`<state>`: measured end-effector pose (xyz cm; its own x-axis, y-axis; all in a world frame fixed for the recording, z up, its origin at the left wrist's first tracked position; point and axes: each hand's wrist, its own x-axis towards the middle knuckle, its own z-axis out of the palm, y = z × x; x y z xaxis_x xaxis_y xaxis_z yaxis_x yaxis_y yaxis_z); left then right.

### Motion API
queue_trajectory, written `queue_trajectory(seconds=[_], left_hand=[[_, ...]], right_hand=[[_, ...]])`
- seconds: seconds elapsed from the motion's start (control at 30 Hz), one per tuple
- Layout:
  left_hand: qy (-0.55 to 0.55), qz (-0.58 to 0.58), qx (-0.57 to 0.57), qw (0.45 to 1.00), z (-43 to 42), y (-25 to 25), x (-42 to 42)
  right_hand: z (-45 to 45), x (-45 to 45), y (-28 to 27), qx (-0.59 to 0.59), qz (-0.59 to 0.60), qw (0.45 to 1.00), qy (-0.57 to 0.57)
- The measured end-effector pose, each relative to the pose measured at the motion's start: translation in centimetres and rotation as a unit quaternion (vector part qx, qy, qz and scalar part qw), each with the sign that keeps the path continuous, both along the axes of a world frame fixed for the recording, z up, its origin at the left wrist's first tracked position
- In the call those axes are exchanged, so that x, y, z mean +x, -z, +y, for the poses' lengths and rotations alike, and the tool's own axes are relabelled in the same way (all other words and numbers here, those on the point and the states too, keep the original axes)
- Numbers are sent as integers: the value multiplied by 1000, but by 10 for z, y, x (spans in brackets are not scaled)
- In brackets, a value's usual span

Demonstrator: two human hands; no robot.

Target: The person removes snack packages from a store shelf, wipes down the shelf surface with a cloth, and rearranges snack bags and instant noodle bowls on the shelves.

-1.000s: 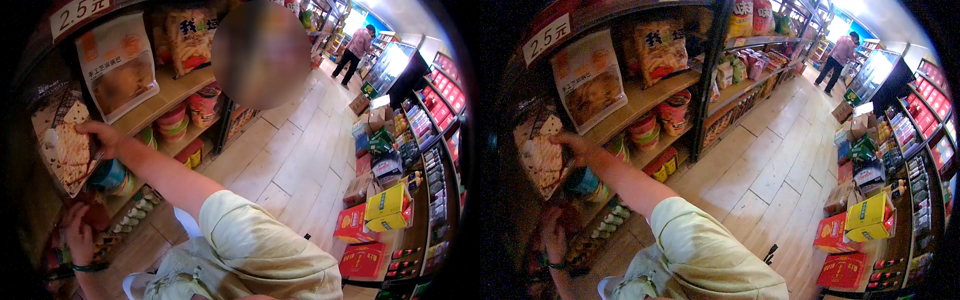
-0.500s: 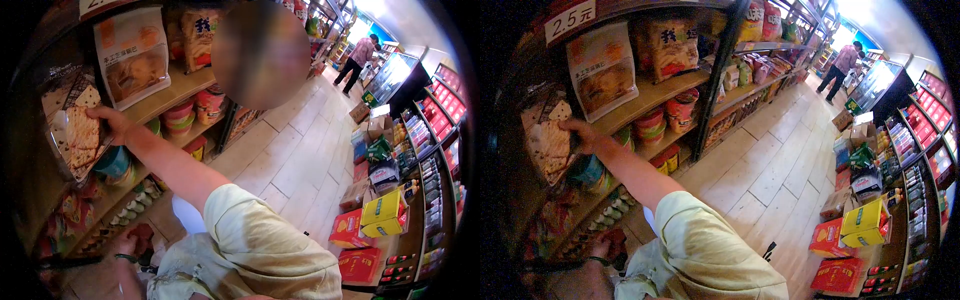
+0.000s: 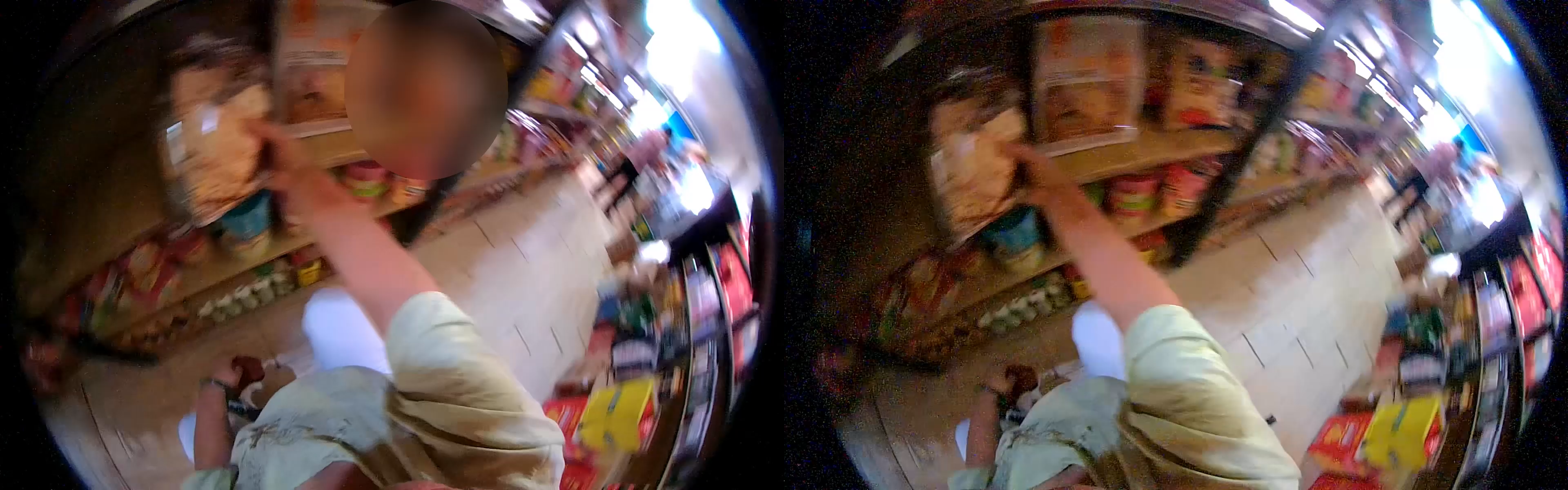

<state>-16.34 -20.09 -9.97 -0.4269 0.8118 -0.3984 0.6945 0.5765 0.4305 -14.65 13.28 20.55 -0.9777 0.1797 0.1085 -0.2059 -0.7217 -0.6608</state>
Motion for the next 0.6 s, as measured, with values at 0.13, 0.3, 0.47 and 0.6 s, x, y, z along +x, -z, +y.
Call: queue_trajectory(seconds=[0.13,0.3,0.47,0.6], left_hand=[[-104,-86,-14,991,-4,-25,24],[-118,-84,-57,988,-13,-30,15],[-82,-41,-49,995,-23,-63,18],[-72,-24,-52,996,-27,-73,17]], right_hand=[[-11,13,-4,34,-34,997,55],[12,-9,7,131,84,985,75],[-23,-7,-30,150,-16,988,18],[-75,-30,-55,252,-82,958,108]])
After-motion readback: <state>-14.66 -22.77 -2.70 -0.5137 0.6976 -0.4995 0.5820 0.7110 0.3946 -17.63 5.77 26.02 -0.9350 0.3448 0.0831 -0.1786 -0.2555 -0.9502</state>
